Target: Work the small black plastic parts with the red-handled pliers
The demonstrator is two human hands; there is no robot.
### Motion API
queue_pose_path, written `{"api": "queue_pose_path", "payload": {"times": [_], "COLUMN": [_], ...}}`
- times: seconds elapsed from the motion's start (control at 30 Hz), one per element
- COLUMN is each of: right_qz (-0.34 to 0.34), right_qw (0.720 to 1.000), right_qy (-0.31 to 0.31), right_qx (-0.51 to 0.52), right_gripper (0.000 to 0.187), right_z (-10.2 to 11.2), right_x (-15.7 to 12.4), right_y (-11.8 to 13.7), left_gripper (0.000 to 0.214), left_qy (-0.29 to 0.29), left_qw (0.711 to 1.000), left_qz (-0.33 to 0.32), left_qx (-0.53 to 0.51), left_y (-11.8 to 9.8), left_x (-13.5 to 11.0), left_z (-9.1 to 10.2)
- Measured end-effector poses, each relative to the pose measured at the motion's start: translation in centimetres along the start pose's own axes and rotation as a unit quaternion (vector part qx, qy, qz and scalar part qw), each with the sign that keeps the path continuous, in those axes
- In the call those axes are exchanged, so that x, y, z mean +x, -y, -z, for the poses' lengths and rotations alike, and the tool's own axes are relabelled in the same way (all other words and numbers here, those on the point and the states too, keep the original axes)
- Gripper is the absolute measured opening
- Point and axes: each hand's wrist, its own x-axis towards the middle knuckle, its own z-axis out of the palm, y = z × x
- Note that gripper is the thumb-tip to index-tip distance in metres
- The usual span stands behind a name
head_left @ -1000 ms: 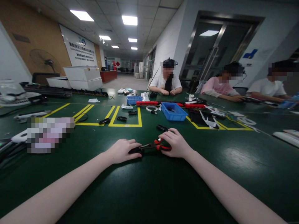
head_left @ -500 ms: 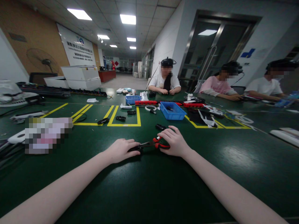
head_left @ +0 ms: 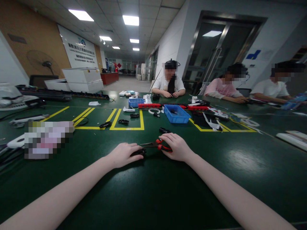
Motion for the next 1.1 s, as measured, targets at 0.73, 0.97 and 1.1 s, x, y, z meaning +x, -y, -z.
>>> {"api": "queue_pose_path", "payload": {"times": [0.73,0.97,1.1], "right_qz": [0.018,0.025,0.022], "right_qw": [1.0,0.999,0.999], "right_qy": [-0.013,-0.026,-0.028], "right_qx": [-0.014,-0.024,-0.029], "right_gripper": [0.045,0.042,0.045], "right_z": [0.2,0.17,0.1], "right_x": [-0.04,-0.04,-0.07], "right_y": [0.1,0.13,0.06], "left_gripper": [0.043,0.045,0.045], "left_qy": [0.004,0.0,0.003], "left_qw": [1.0,0.998,0.998], "left_qz": [0.014,0.017,0.022], "left_qx": [-0.025,-0.053,-0.066], "left_y": [0.02,0.15,0.06], "left_x": [0.04,0.11,0.09], "left_z": [0.01,0.0,0.17]}}
